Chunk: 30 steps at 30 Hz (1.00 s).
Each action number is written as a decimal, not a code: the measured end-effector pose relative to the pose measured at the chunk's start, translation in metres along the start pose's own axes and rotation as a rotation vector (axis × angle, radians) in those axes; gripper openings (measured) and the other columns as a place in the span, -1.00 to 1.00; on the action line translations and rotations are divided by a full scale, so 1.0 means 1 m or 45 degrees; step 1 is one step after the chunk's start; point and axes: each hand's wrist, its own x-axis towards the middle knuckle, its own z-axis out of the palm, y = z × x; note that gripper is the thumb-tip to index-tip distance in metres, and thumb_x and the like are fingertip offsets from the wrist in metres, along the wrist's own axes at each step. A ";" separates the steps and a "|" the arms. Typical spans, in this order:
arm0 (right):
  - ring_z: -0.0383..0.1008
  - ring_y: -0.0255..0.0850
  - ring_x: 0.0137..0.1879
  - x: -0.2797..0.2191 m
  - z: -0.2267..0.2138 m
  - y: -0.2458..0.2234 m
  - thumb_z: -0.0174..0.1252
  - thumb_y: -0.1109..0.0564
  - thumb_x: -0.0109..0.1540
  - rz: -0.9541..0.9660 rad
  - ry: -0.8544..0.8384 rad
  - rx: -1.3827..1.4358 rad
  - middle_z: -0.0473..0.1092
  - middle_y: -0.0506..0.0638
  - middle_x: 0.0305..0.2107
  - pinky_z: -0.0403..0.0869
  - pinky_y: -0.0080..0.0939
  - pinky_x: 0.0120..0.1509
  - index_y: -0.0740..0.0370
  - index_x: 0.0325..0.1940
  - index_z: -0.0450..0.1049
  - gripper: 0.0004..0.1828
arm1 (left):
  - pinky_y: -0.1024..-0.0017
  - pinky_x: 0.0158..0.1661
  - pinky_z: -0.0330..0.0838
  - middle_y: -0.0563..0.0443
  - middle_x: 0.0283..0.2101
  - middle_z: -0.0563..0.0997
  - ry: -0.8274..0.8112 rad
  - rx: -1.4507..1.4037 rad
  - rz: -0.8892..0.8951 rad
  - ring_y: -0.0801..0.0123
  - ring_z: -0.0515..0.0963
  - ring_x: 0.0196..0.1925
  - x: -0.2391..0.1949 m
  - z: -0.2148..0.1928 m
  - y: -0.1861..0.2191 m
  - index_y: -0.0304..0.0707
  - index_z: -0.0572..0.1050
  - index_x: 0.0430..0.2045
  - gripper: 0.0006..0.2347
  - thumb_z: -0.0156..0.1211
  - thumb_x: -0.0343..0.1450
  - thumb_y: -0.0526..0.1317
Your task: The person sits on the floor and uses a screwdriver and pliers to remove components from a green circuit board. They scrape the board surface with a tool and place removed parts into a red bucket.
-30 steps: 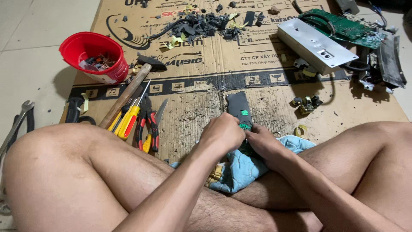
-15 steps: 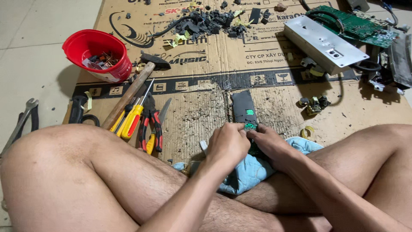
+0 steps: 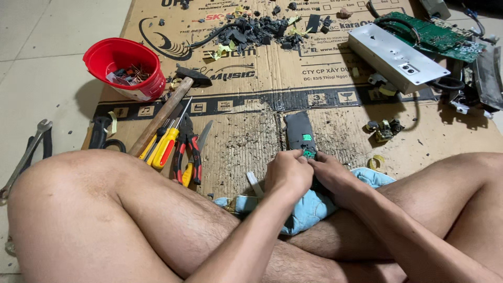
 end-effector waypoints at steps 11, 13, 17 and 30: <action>0.53 0.05 -0.24 0.026 -0.001 0.019 0.18 0.04 0.21 -0.020 0.019 0.105 0.47 0.32 -0.38 0.51 0.08 -0.29 0.34 -0.07 0.52 -0.67 | -0.02 0.00 0.54 -0.25 0.01 0.63 0.060 0.211 0.272 -0.12 0.60 0.09 -0.010 0.005 -0.005 0.04 0.47 0.19 -0.63 -0.13 0.48 -0.20; 0.53 0.04 -0.14 0.027 0.000 0.020 0.13 0.02 0.25 -0.035 0.022 0.070 0.47 0.35 -0.30 0.52 0.10 -0.21 0.36 -0.05 0.53 -0.65 | 0.05 0.09 0.50 -0.12 0.07 0.62 0.042 0.059 0.089 0.00 0.57 0.18 -0.013 0.004 0.002 0.22 0.48 0.17 -0.63 -0.14 0.48 -0.09; 0.47 -0.03 -0.44 0.018 0.002 0.009 0.14 0.03 0.23 -0.015 0.016 0.102 0.43 0.20 -0.50 0.44 -0.08 -0.51 0.29 -0.03 0.53 -0.66 | 0.11 -0.02 0.56 -0.19 -0.03 0.63 0.087 0.144 0.205 -0.01 0.62 0.06 -0.027 0.008 0.000 0.00 0.53 0.09 -0.68 -0.10 0.49 -0.17; 0.58 0.14 -0.13 0.017 -0.003 0.020 0.24 -0.14 0.15 -0.097 -0.013 -0.050 0.56 0.31 -0.23 0.54 0.18 -0.16 0.32 0.08 0.58 -0.43 | -0.28 -0.12 0.54 -0.47 -0.12 0.63 -0.075 0.518 0.440 -0.42 0.61 -0.02 -0.006 -0.002 0.026 -0.38 0.55 -0.03 -0.70 0.01 0.42 -0.27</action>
